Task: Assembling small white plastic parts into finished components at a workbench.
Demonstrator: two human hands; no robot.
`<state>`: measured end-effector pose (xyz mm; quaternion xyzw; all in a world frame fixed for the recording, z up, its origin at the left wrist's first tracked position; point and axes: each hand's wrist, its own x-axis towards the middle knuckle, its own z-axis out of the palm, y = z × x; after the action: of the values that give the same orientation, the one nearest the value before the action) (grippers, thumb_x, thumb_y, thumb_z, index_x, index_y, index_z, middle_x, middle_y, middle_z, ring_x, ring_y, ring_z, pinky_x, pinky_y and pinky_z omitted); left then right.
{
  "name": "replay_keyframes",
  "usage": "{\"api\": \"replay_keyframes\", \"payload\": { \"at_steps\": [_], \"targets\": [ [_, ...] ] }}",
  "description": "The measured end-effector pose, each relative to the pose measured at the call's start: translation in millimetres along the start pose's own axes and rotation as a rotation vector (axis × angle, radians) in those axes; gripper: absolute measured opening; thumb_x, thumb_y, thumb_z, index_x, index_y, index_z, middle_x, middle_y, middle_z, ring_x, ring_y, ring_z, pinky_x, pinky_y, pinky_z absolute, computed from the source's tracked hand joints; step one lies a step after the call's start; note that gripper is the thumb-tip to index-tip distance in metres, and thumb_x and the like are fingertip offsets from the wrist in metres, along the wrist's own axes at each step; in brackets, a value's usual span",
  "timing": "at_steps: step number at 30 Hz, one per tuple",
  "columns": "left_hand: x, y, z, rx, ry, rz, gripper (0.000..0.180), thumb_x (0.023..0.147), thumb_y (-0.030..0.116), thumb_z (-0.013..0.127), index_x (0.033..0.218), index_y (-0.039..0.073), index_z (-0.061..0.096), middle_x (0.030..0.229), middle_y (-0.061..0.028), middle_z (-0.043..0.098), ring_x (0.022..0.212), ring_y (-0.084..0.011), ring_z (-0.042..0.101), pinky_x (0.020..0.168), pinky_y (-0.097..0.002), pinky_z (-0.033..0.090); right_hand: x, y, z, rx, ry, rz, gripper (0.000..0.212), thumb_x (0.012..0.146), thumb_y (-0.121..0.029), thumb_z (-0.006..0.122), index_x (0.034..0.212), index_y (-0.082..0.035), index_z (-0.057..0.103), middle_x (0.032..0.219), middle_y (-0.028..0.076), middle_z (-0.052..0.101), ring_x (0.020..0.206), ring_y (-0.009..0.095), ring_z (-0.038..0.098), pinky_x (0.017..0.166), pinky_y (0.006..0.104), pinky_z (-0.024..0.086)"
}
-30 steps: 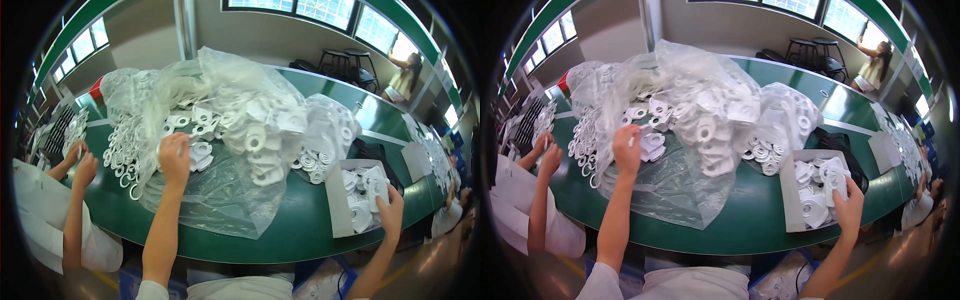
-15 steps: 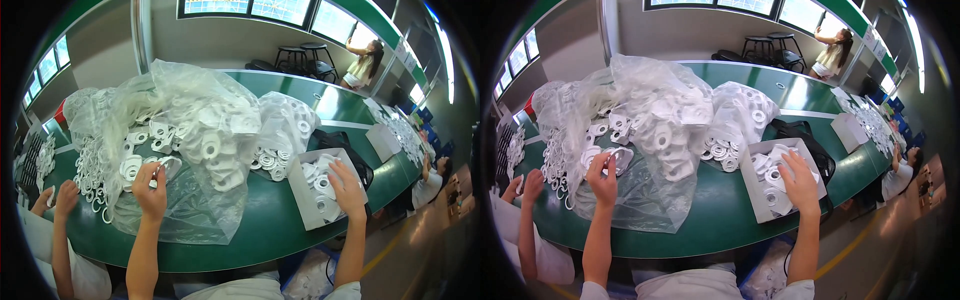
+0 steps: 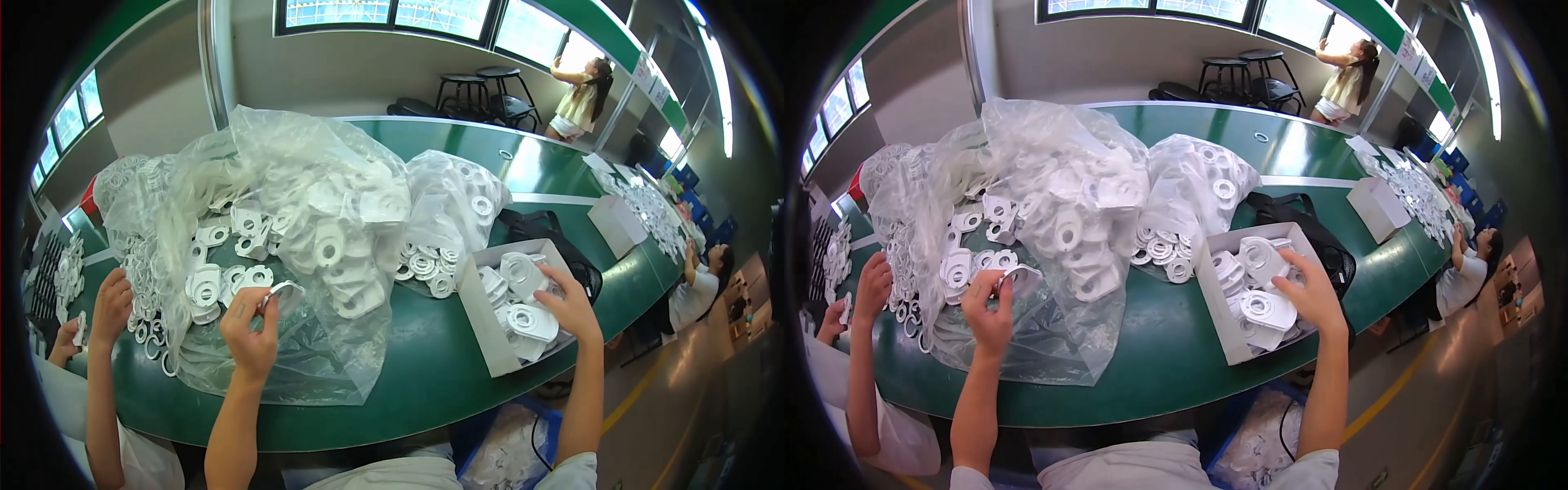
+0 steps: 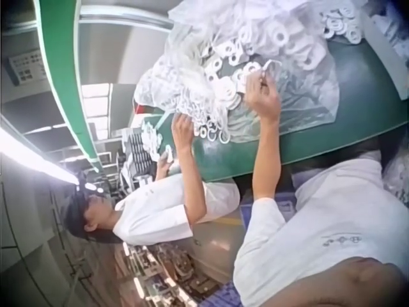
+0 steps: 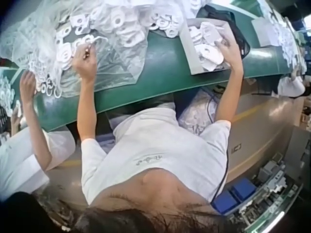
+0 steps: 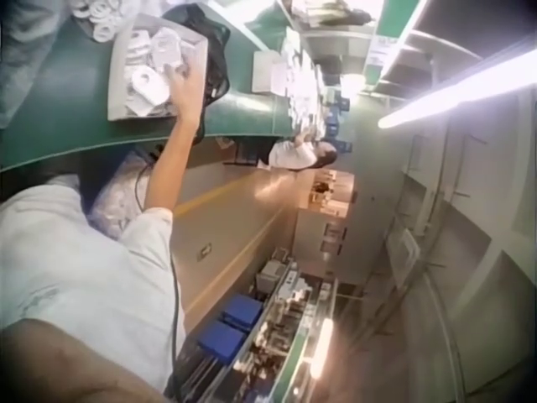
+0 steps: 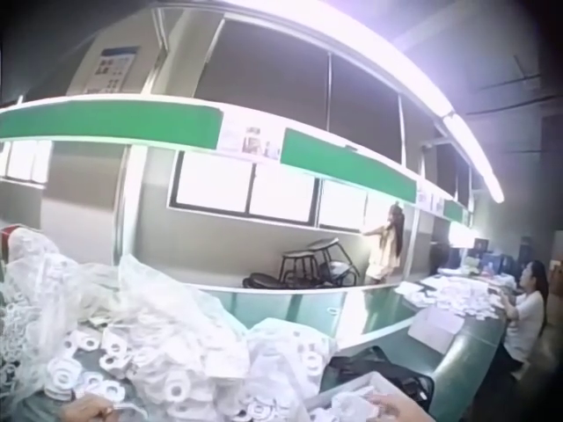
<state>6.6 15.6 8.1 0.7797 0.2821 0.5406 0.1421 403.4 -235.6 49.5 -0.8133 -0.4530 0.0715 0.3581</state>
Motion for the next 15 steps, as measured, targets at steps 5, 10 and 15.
{"api": "replay_keyframes", "payload": {
  "at_steps": [5, 10, 15],
  "targets": [
    [-0.6, 5.8, 2.1, -0.024, -0.009, 0.008, 0.009, 0.079, -0.006, 0.062, 0.087, -0.002, 0.061, 0.075, -0.0089, 0.059, 0.059, -0.0158, 0.052, 0.055, -0.0265, 0.041, 5.5, -2.3, 0.9, -0.054, 0.105, -0.059, 0.024, 0.079, -0.005, 0.066, 0.102, 0.005, 0.063, 0.099, 0.012, 0.069, 0.094, 0.018, 0.064, 0.087, 0.0293, 0.047],
    [-0.7, 6.4, 3.4, -0.042, 0.002, -0.005, 0.009, 0.078, -0.007, 0.062, 0.086, -0.002, 0.061, 0.074, -0.0083, 0.059, 0.059, -0.0154, 0.051, 0.055, -0.0263, 0.041, 13.6, 9.4, -12.0, 0.169, 0.461, 0.049, 0.013, 0.083, -0.005, 0.064, 0.093, 0.004, 0.063, 0.080, 0.006, 0.065, 0.072, 0.011, 0.062, 0.068, 0.0242, 0.047],
    [-2.4, 6.0, 0.6, -0.038, -0.033, -0.012, 0.008, 0.079, -0.005, 0.063, 0.087, -0.002, 0.060, 0.076, -0.0072, 0.058, 0.061, -0.0145, 0.051, 0.056, -0.0256, 0.040, 16.0, 10.8, -3.1, -0.448, 0.516, -0.224, 0.011, 0.083, -0.004, 0.063, 0.092, 0.002, 0.066, 0.082, 0.011, 0.066, 0.069, 0.017, 0.062, 0.064, 0.0270, 0.047]
  ]
}}
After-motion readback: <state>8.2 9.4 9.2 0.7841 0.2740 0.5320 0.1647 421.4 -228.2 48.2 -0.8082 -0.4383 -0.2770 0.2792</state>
